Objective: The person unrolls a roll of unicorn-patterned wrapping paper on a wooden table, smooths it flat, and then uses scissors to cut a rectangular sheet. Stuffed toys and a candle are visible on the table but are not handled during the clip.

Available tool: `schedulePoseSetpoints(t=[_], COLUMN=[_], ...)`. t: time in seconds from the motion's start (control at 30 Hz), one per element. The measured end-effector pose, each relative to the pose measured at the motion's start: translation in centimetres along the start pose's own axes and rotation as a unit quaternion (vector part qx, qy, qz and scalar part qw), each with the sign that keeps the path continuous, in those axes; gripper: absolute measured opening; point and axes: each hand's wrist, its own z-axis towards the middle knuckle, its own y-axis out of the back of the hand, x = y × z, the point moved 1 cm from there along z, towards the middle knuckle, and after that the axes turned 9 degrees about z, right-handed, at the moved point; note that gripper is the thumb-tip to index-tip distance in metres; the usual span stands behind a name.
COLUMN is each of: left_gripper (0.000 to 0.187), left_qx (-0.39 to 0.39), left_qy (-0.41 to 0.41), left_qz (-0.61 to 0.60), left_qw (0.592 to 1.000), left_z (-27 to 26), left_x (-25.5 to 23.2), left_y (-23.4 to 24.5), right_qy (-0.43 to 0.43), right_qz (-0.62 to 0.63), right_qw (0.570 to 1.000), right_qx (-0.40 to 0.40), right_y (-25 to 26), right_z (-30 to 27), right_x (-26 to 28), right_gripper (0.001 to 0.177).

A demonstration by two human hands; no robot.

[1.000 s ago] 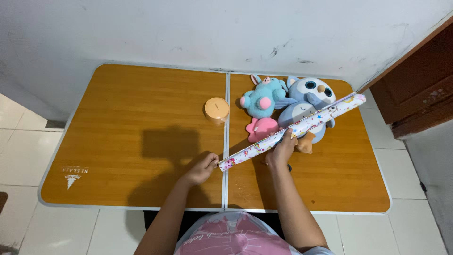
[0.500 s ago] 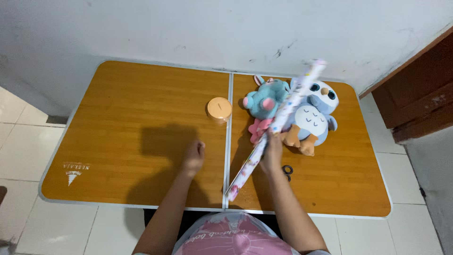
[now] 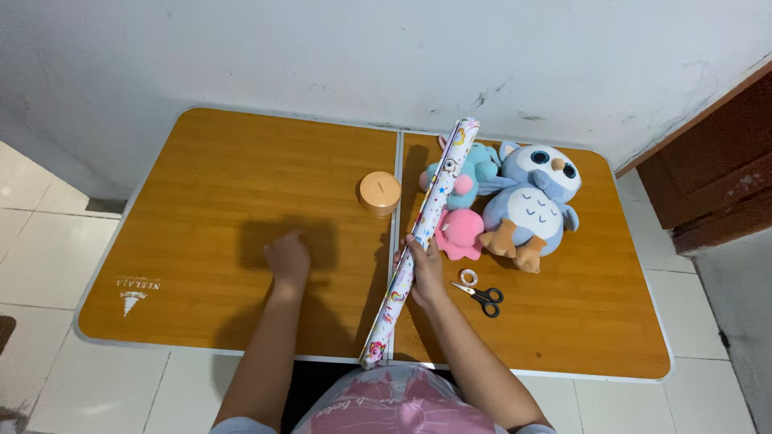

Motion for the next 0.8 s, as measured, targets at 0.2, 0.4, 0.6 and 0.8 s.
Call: schedulePoseSetpoints(t=[0.2,0.4,0.6,0.8], left_gripper=[0.02,0.027,0.025,0.037], left_qx=[0.035,-0.002,0.017,0.191], left_qy=[0.047,0.006,-0.062,-0.074], left_qz=[-0.012,-0.033,-0.079,-0.48], left_qw=[0.998,0.999,0.995,0.853], left_z=[0.0,-1.2,-3.1,-7.0], left_x=[0.2,-2.3,-6.1,-10.7], left_y=[0.2,3.2,5.4,3.5], right_qy=[-0.005,-0.009,-0.018,-0.008], right_qz=[0.0,-0.003,-0.009,-0.006], right_qw=[1.0,1.0,1.0,1.0], right_qx=[0.006,-0.001,0.016,0.027], right_y=[-0.1,-0.3,-0.6,-0.6], right_z=[-0.2,-0.5,-0.4,0.5], right_x=[0.3,0.4,0.0,-1.9], right_gripper=[0.026,0.028,0.027,0.023])
